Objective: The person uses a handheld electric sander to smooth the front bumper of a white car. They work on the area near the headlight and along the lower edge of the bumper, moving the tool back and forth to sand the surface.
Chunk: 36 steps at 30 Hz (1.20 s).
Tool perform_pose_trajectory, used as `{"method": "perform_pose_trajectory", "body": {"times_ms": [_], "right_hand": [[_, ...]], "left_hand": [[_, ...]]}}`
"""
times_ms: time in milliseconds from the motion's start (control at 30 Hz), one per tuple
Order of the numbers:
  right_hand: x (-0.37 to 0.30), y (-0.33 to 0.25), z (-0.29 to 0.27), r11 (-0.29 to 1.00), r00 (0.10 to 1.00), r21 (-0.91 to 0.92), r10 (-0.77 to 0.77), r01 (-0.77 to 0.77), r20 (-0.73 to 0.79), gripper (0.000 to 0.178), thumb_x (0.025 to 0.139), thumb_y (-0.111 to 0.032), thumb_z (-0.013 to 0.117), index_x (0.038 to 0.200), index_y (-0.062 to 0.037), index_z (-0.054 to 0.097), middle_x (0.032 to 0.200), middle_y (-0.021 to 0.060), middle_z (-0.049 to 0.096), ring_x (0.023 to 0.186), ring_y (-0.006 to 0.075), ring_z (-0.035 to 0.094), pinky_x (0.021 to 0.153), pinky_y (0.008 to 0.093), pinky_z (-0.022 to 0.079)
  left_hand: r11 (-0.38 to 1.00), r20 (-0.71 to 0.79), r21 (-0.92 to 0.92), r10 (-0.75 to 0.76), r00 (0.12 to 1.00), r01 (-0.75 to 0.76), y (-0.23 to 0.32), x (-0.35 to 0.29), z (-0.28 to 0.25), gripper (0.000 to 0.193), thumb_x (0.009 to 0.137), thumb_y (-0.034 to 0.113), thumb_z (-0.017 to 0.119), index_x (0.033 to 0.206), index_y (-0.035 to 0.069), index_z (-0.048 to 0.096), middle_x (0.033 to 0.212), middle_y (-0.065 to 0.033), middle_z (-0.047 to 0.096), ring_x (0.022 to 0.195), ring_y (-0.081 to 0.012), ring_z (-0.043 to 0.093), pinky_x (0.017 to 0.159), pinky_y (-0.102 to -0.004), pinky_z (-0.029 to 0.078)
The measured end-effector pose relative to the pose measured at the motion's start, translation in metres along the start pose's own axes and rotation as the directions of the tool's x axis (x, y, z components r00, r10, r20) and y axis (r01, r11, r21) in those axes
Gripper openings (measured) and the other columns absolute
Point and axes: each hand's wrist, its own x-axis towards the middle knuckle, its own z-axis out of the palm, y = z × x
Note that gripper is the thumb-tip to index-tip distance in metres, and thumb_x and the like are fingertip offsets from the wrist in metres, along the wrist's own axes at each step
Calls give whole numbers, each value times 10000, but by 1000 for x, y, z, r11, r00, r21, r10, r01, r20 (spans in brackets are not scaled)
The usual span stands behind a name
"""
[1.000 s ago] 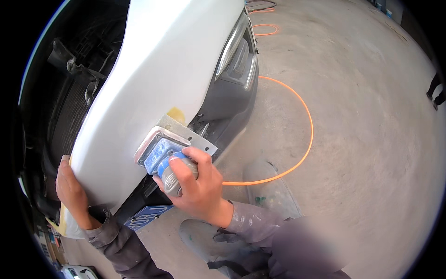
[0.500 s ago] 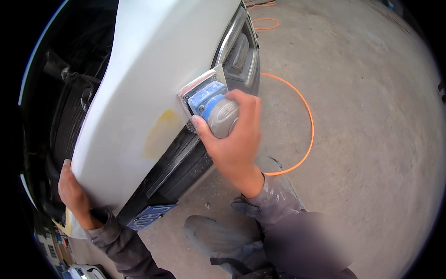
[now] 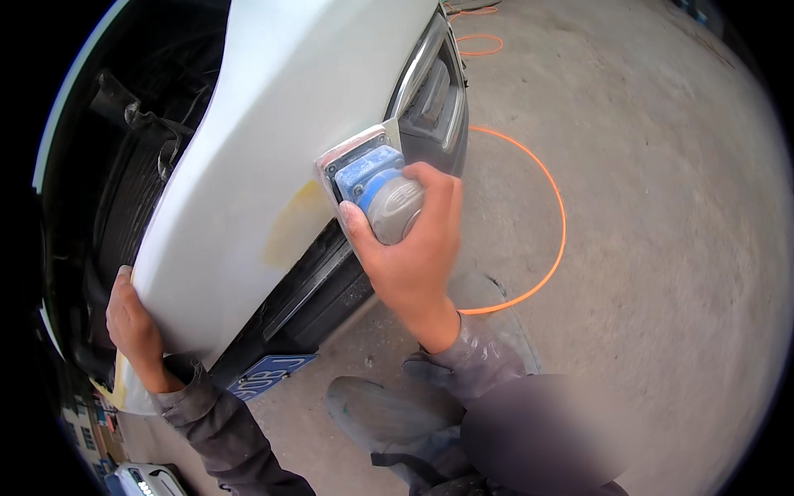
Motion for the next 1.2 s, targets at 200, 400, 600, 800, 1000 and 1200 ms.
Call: {"method": "perform_pose_trajectory", "body": {"times_ms": [200, 400, 600, 800, 1000, 1200], "right_hand": [[-6, -13, 2, 994, 995, 43, -99, 97, 29, 563, 705, -163, 819, 1129, -8, 483, 1027, 137, 484, 914, 294, 521, 793, 372, 444], [-3, -3, 2, 997, 999, 68, 26, -25, -18, 561, 689, -155, 824, 1113, -10, 488, 1032, 144, 478, 914, 293, 518, 802, 371, 442], [-33, -34, 9, 974, 971, 4, -227, 227, 76, 614, 652, -164, 851, 1137, -50, 493, 1063, 157, 499, 883, 273, 551, 713, 344, 488], [-72, -47, 20, 959, 950, 66, -282, 275, 137, 647, 611, -160, 876, 1138, -92, 506, 1080, 182, 495, 832, 268, 581, 605, 327, 510], [-41, -15, 10, 974, 974, 45, -224, 222, 44, 613, 626, -157, 855, 1125, -67, 510, 1049, 157, 517, 843, 301, 583, 608, 361, 505], [-26, -8, 6, 978, 977, 42, -208, 206, 37, 606, 645, -159, 850, 1112, -12, 493, 999, 152, 499, 908, 307, 516, 780, 398, 451]], "left_hand": [[1000, -2, 8, 3, 1000, -3, -2, -2, -1, 416, 1016, 265, 343, 1057, 0, 660, 1053, -175, 676, 997, -365, 618, 878, -420, 454], [998, -36, 46, 49, 998, -48, -6, -3, 3, 398, 1013, 259, 361, 1064, 5, 662, 1075, -167, 678, 1012, -358, 619, 890, -412, 456], [998, -17, 50, -26, 1000, 26, 1, -2, 1, 405, 1013, 264, 357, 1063, 8, 667, 1080, -163, 680, 1033, -347, 616, 906, -405, 450], [993, -19, 107, 47, 999, -45, -13, -4, 4, 403, 1016, 262, 351, 1078, 10, 660, 1094, -157, 679, 1044, -348, 612, 919, -398, 444], [993, -11, 79, 89, 996, -88, -15, -6, 4, 402, 1018, 259, 352, 1086, 7, 658, 1098, -160, 679, 1051, -349, 612, 925, -404, 443], [999, -6, 38, -18, 1000, 18, 1, -2, -3, 415, 1012, 271, 358, 1076, 3, 669, 1087, -166, 681, 1043, -348, 616, 918, -405, 447]]}}
